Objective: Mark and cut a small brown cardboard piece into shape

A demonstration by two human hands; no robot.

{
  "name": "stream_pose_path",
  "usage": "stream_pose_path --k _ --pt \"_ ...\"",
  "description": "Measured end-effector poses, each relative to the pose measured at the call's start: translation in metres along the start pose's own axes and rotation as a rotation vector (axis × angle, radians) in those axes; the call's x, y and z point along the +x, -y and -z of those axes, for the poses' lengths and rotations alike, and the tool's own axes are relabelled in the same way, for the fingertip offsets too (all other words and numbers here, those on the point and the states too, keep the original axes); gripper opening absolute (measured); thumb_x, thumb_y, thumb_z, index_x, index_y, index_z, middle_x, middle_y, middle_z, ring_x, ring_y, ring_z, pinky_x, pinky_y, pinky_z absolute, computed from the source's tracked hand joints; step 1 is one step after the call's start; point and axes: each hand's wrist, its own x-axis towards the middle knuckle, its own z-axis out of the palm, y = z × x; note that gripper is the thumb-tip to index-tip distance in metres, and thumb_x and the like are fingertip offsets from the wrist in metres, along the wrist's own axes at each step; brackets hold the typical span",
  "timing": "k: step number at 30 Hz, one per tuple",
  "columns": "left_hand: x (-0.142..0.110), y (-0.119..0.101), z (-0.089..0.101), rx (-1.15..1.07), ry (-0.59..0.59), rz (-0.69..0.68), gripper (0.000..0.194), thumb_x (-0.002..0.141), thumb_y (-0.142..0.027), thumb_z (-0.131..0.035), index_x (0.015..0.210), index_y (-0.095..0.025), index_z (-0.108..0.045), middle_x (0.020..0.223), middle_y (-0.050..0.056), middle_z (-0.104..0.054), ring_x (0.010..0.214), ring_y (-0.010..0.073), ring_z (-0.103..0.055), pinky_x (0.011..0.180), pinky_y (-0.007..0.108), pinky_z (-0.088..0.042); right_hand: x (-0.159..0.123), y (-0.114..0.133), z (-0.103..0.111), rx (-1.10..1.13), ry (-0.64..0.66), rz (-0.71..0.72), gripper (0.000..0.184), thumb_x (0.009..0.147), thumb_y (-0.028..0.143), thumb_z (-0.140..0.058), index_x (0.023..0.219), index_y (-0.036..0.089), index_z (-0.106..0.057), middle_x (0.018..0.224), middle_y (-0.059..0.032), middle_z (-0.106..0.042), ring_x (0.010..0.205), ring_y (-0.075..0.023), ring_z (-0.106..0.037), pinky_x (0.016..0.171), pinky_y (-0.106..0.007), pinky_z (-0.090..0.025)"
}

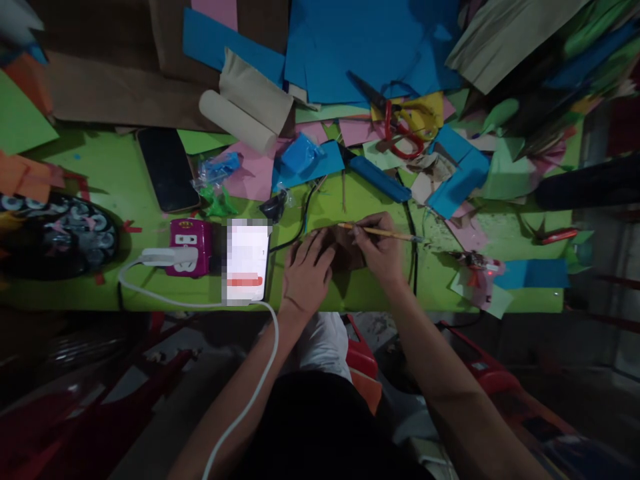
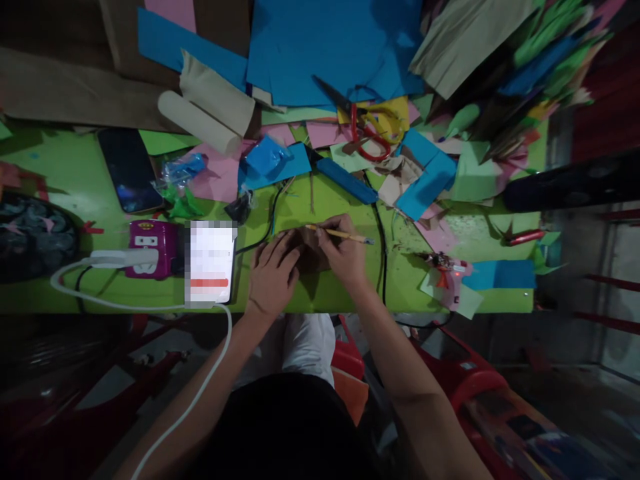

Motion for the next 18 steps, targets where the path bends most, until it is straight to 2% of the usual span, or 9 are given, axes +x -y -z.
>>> stream_pose_path --k 5,9,18 --pt "0.0 0.0 0.0 0.015 0.003 -0.003 0.044 0.091 -0.018 -0.051 0.133 -0.026 -0.061 0.153 0.009 -0.053 0.144 0.0254 -0.046 0.116 0.049 -0.038 0.0 0.004 0.002 -0.068 0.023 0.059 0.008 0.089 0.029 -0.064 0.087 0.026 -0.057 0.078 0.0021 -0.063 0.068 -0.015 -0.06 0.066 -0.03 -0.048" --pt "0.0 0.001 -0.001 0.026 0.001 -0.013 0.045 0.09 -0.018 -0.052 0.134 -0.026 -0.06 0.153 0.01 -0.053 0.144 0.0256 -0.046 0.115 0.049 -0.04 -0.005 0.005 0.006 -0.102 0.033 0.062 0.007 0.086 0.027 -0.065 0.084 0.025 -0.058 0.074 0.0023 -0.062 0.067 -0.0158 -0.059 0.061 -0.029 -0.045" --pt "0.0 0.001 0.002 0.005 0.013 -0.017 0.046 0.088 -0.015 -0.053 0.133 -0.025 -0.06 0.154 0.009 -0.052 0.145 0.0263 -0.045 0.116 0.05 -0.039 -0.029 0.01 0.017 -0.102 0.093 0.047 0.007 0.082 0.021 -0.063 0.078 0.024 -0.059 0.068 0.0035 -0.06 0.061 -0.0146 -0.055 0.056 -0.026 -0.043"
